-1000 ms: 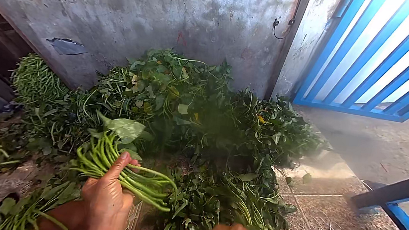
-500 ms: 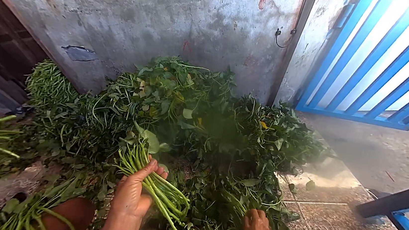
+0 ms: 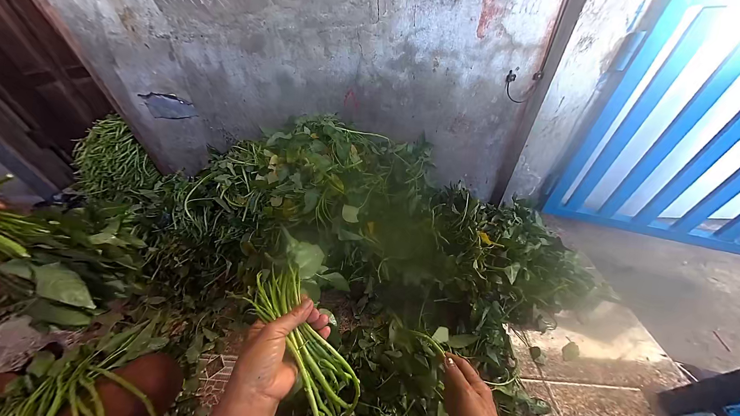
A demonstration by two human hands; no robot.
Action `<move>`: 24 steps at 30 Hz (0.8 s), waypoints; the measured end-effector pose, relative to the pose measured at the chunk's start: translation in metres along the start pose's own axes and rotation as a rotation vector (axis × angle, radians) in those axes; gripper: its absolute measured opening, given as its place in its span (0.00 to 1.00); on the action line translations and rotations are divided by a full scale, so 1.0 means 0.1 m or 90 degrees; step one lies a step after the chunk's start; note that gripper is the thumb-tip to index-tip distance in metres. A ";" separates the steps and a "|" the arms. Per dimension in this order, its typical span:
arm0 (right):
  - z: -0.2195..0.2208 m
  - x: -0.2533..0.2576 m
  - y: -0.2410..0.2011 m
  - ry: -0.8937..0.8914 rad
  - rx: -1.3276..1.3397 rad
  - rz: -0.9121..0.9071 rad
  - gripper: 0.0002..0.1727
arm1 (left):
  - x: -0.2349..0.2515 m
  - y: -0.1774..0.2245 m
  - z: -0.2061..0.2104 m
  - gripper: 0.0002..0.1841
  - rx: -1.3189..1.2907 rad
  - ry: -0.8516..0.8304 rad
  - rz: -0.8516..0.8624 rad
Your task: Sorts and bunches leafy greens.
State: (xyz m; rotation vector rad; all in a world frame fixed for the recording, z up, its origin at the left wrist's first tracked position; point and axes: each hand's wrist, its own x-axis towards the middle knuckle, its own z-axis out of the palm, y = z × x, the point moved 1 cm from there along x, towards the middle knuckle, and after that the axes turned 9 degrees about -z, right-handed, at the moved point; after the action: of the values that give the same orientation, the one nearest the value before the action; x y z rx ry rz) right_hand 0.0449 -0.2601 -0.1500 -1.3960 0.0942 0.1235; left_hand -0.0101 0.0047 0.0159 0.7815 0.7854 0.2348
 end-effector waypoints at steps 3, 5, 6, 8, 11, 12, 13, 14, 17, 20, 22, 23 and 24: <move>0.15 -0.22 -0.16 -0.050 0.139 0.077 0.12 | 0.05 -0.03 -0.01 0.08 0.014 0.020 0.005; 0.21 -0.34 -0.20 -0.119 0.164 0.064 0.11 | 0.06 -0.05 0.00 0.07 0.036 0.033 0.011; 0.24 -0.40 -0.21 -0.150 0.169 0.042 0.11 | 0.06 -0.06 0.00 0.07 0.048 0.040 0.011; 0.33 -0.52 -0.23 -0.203 0.168 -0.006 0.11 | 0.07 -0.12 0.01 0.07 0.062 0.054 0.015; 0.47 -0.67 -0.29 -0.258 0.144 -0.078 0.11 | 0.08 -0.21 0.02 0.06 0.097 0.050 0.018; 0.51 -0.70 -0.29 -0.267 0.138 -0.098 0.11 | 0.08 -0.24 0.02 0.06 0.110 0.040 0.016; 0.55 -0.74 -0.29 -0.272 0.129 -0.115 0.11 | 0.07 -0.26 0.02 0.07 0.124 0.027 0.014; 0.59 -0.76 -0.28 -0.279 0.120 -0.131 0.11 | 0.07 -0.27 0.02 0.09 0.140 0.014 0.013; 0.66 -0.80 -0.24 -0.305 0.093 -0.184 0.11 | 0.06 -0.32 0.01 0.15 0.205 -0.026 0.041; 0.66 -0.82 -0.23 -0.315 0.043 -0.229 0.10 | 0.01 -0.34 0.02 0.19 0.269 -0.038 0.089; 0.65 -0.83 -0.23 -0.315 0.034 -0.233 0.09 | 0.01 -0.34 0.02 0.21 0.282 -0.044 0.116; 0.64 -0.82 -0.23 -0.316 0.033 -0.230 0.09 | 0.02 -0.34 0.02 0.21 0.280 -0.048 0.128; 0.64 -0.82 -0.23 -0.317 0.034 -0.227 0.09 | 0.02 -0.34 0.02 0.21 0.278 -0.054 0.135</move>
State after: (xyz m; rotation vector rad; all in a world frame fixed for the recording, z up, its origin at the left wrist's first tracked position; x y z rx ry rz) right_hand -0.0335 -0.2040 -0.1050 -1.2726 -0.5591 0.1658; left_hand -0.0102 -0.0193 -0.0089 1.2826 0.6814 0.2199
